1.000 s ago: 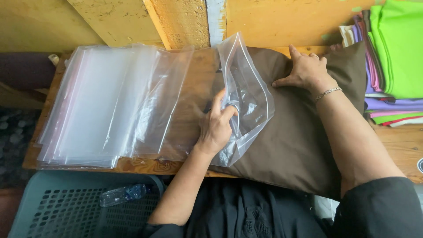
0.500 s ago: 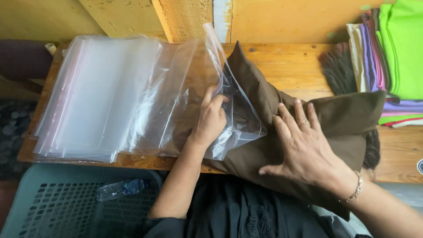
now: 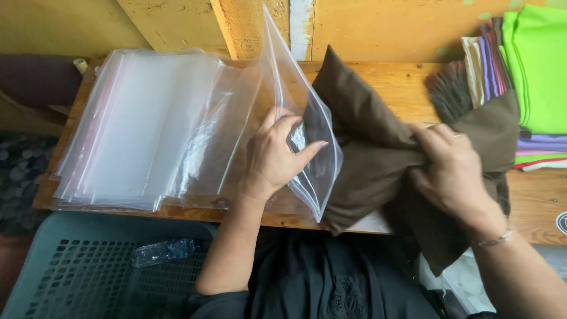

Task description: Brushing a brown pillow to remove debris and then inserting it into a clear plastic bag for packaging.

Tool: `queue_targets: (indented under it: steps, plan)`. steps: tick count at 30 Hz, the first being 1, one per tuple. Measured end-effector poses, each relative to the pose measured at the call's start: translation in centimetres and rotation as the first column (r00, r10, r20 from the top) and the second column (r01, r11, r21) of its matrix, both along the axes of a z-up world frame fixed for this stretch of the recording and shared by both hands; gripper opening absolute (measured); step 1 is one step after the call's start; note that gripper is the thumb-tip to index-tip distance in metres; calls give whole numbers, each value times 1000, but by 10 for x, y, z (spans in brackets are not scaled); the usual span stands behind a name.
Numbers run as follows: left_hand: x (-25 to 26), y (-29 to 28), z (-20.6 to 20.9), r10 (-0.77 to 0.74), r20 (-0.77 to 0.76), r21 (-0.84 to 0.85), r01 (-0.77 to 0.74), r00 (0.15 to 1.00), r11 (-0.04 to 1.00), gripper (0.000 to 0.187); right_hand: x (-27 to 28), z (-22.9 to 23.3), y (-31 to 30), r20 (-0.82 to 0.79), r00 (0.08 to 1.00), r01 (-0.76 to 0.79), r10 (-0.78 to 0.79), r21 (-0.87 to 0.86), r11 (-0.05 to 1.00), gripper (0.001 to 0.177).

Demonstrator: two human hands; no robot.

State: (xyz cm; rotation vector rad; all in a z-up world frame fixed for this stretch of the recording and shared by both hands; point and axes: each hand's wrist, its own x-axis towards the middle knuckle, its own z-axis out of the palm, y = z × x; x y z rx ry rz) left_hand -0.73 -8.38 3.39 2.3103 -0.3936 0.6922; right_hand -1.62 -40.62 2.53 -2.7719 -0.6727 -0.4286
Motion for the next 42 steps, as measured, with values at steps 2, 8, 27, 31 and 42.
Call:
queue_targets:
  steps: [2, 8, 27, 31, 42]
  plan:
    - [-3, 1, 8, 85, -111, 79, -77, 990, 994, 65, -7, 35, -16, 29, 998, 42, -48, 174, 984, 68]
    - [2, -23, 7, -243, -233, 0, 250, 942, 968, 72, -3, 41, -102, 17, 1000, 16, -23, 343, 939, 43]
    - [51, -49, -103, -93, -154, -256, 51, 984, 965, 24, 12, 39, -41, -370, 914, -2, -167, -416, 909, 95]
    - [27, -57, -53, -13, 25, -128, 16, 1000, 992, 27, 15, 37, -21, -388, 905, -49, -173, -500, 864, 88]
    - [-19, -76, -7, -164, -149, 315, 204, 975, 927, 58, 26, 42, 12, -169, 977, 61, -132, -372, 926, 82]
